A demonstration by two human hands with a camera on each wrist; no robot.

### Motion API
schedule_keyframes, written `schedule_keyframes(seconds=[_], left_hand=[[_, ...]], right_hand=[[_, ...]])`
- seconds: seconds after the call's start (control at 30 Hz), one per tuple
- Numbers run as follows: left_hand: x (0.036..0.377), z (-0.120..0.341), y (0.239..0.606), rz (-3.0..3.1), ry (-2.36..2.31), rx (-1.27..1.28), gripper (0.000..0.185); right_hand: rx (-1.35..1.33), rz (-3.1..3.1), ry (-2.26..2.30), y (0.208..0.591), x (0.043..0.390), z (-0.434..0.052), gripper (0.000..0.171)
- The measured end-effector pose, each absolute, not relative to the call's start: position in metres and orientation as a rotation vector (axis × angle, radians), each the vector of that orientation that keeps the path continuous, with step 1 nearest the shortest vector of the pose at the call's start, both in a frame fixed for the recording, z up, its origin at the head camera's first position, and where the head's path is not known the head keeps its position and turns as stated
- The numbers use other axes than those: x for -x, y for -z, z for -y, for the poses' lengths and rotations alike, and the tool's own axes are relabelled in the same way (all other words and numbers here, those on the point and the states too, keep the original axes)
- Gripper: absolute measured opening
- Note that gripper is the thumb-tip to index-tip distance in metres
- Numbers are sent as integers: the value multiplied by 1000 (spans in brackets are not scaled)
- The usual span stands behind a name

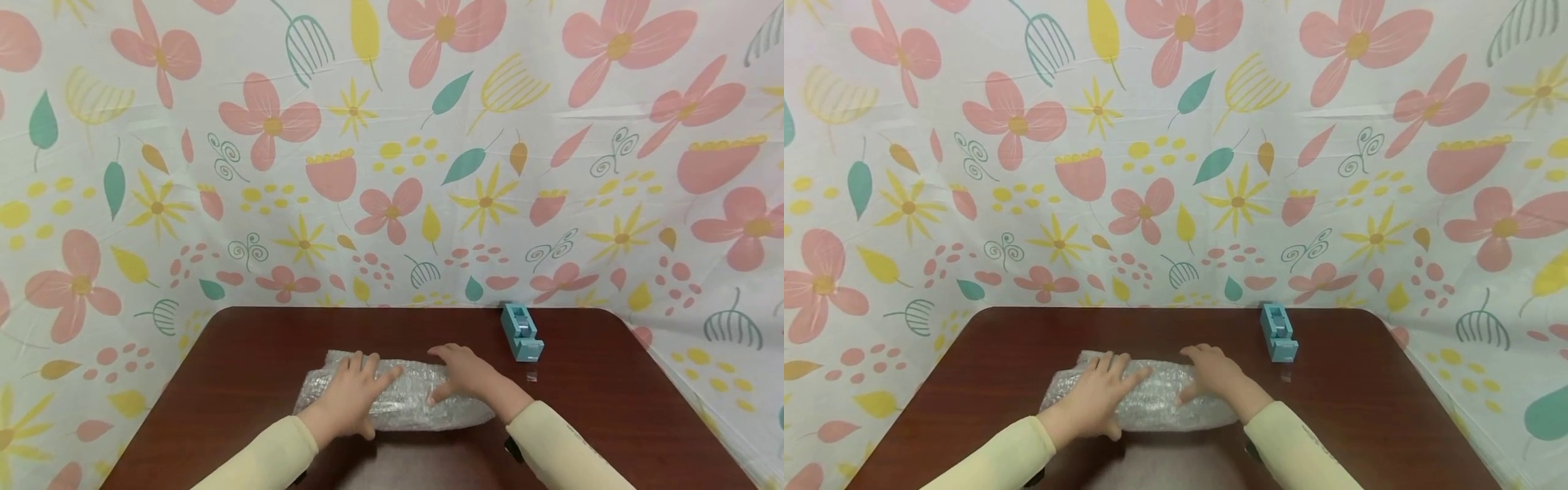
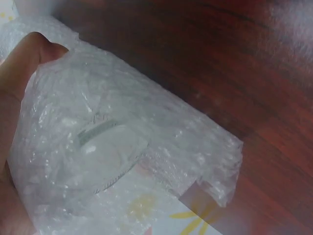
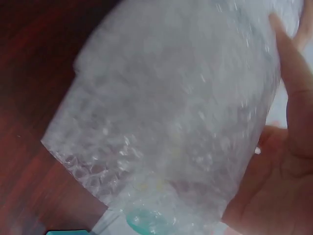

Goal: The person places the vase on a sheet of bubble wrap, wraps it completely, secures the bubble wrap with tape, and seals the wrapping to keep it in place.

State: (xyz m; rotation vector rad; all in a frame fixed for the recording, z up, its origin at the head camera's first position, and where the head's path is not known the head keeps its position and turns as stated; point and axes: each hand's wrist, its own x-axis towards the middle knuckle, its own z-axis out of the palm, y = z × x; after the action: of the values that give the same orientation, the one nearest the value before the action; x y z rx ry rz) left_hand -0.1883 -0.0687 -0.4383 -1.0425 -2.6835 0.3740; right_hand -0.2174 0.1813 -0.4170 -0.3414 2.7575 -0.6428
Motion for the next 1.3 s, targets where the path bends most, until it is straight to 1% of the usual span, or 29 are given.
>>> schedule_keyframes(seconds=[0.2, 0.7, 0.9, 1.1, 1.3], left_hand=[[192, 68, 436, 2742, -340, 1047, 115], [202, 70, 435, 2793, -294, 1077, 113], [207, 68, 434, 2767, -303, 1084, 112], [209, 68, 430, 2810, -263, 1073, 112], [210, 68, 424, 2852, -240, 1085, 109]], right_hand=[[290, -2867, 641, 420, 206, -178, 83], [330, -3036, 587, 427, 194, -174, 69], [374, -3199, 556, 434, 182, -174, 61], [487, -3341, 529, 446, 176, -172, 52], [528, -3359, 523, 451, 172, -172, 52]])
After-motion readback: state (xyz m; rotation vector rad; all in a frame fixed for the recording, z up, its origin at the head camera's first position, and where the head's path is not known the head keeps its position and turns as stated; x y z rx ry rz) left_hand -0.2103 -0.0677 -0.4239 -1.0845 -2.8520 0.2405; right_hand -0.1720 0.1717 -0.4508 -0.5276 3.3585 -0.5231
